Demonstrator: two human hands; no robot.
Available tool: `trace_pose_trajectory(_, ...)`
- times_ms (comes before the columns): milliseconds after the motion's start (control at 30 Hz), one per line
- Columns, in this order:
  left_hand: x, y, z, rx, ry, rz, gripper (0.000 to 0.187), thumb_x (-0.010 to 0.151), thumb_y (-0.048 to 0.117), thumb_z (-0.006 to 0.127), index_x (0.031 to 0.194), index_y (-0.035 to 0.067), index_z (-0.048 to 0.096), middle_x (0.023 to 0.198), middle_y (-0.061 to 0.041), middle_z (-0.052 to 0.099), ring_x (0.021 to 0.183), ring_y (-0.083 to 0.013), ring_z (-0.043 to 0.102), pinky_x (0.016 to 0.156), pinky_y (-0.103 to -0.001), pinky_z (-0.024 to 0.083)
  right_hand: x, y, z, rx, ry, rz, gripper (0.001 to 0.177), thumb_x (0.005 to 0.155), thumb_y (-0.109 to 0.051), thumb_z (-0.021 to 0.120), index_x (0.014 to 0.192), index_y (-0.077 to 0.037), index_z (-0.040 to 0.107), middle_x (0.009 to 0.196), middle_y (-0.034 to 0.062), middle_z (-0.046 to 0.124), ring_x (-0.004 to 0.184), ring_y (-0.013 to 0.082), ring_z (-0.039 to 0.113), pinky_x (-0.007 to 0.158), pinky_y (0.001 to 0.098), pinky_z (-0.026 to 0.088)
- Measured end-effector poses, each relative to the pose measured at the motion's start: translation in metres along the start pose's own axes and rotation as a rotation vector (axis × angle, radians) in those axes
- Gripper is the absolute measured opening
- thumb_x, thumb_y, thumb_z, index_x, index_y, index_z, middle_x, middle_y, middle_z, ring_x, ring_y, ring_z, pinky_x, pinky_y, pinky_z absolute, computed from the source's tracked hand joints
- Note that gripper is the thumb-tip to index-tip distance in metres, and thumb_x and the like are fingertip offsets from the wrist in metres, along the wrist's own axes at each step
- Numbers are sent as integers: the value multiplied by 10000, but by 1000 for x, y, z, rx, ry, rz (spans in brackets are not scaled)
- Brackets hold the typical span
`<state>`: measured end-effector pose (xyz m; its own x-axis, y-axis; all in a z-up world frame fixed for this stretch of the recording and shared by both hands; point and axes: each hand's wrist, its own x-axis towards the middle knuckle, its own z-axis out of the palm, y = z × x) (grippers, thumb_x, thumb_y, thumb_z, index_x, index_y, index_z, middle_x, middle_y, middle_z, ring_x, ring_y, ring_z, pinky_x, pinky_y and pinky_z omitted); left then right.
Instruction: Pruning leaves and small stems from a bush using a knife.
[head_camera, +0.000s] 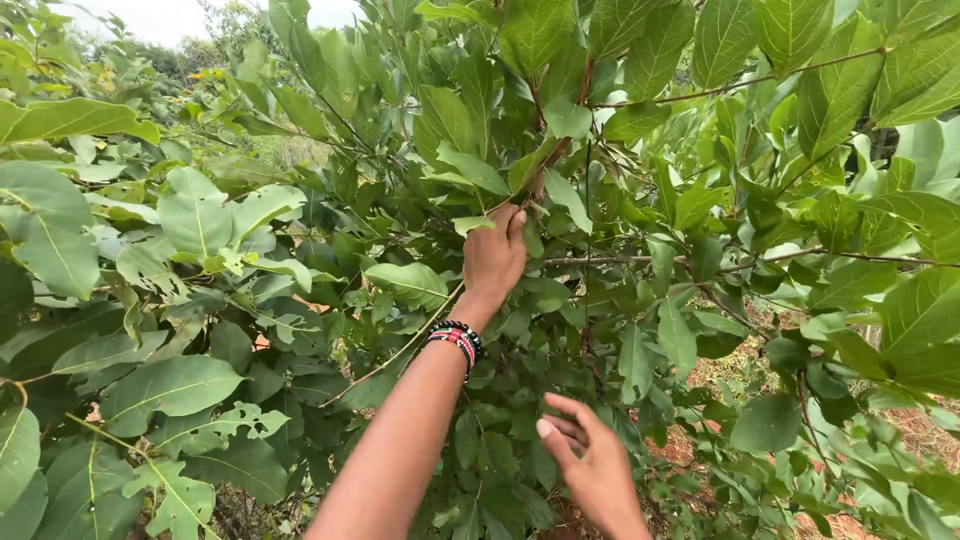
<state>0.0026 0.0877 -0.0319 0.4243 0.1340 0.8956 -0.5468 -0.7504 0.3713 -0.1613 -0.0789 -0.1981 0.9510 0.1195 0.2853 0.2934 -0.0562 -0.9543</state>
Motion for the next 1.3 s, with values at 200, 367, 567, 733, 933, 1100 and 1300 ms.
trace_pose_trajectory(200, 3, -44, 37, -341, 19, -30, 335, 1002, 305, 645, 1128, 3, 717, 1122, -148, 741, 1014, -291, 702, 902, -402, 531, -5, 41, -22, 149, 6, -6, 419, 901, -107, 672, 1314, -39, 657, 1221, 123, 757, 1140, 178, 725, 981, 314, 553)
trace_pose_trajectory(367, 6, -37, 39, -513, -97, -164, 304, 970, 270, 677, 1041, -21, 732, 867, -103, 755, 820, -158, 650, 804, -316, 532, -12, 26, -17, 167, 40, 4, 358, 925, -135, 647, 1261, -16, 679, 1250, 90, 747, 1120, 171, 735, 947, 321, 571)
trace_pose_trajectory(567, 15, -21, 33, -575, -338, -296, 317, 1035, 149, 681, 908, -140, 653, 776, -224, 527, 805, -190, 444, 703, -378, 394, -2, -54, -13, 54, 157, -80, 322, 955, -190, 634, 1211, -15, 724, 1156, 111, 782, 1077, 185, 744, 945, 320, 563)
trace_pose_trajectory(733, 27, -11, 36, -736, -376, -544, 212, 918, 149, 705, 998, -36, 773, 1002, -137, 788, 915, -138, 677, 837, -292, 515, 23, -103, -11, -74, 222, -285, 310, 1012, -218, 573, 1183, -13, 730, 1106, 85, 778, 1035, 161, 730, 939, 304, 553)
trace_pose_trajectory(933, 36, -32, 82, -1003, -352, -530, 268, 861, 57, 721, 1116, -25, 735, 1108, -112, 774, 984, -183, 707, 861, -344, 542, 60, -133, -19, -330, 414, -464, 292, 1069, -228, 567, 1166, -6, 731, 998, 79, 766, 908, 154, 676, 834, 300, 532)
trace_pose_trajectory(1100, 54, -64, 112, -1204, -486, -805, 211, 972, 122, 617, 1111, -21, 687, 1061, -106, 728, 922, -218, 665, 803, -394, 502, 100, -137, -31, -290, 438, -491, 348, 1121, -284, 546, 1114, 15, 725, 967, 104, 749, 874, 181, 662, 779, 316, 514)
trace_pose_trajectory(1300, 35, -65, 89, -1080, -627, -1047, 306, 1033, 249, 415, 1020, 88, 675, 900, -22, 652, 702, -151, 547, 591, -371, 438, 138, -105, -39, 320, 254, -312, 359, 1099, -327, 509, 1125, 2, 651, 1068, 125, 736, 954, 191, 716, 861, 337, 555)
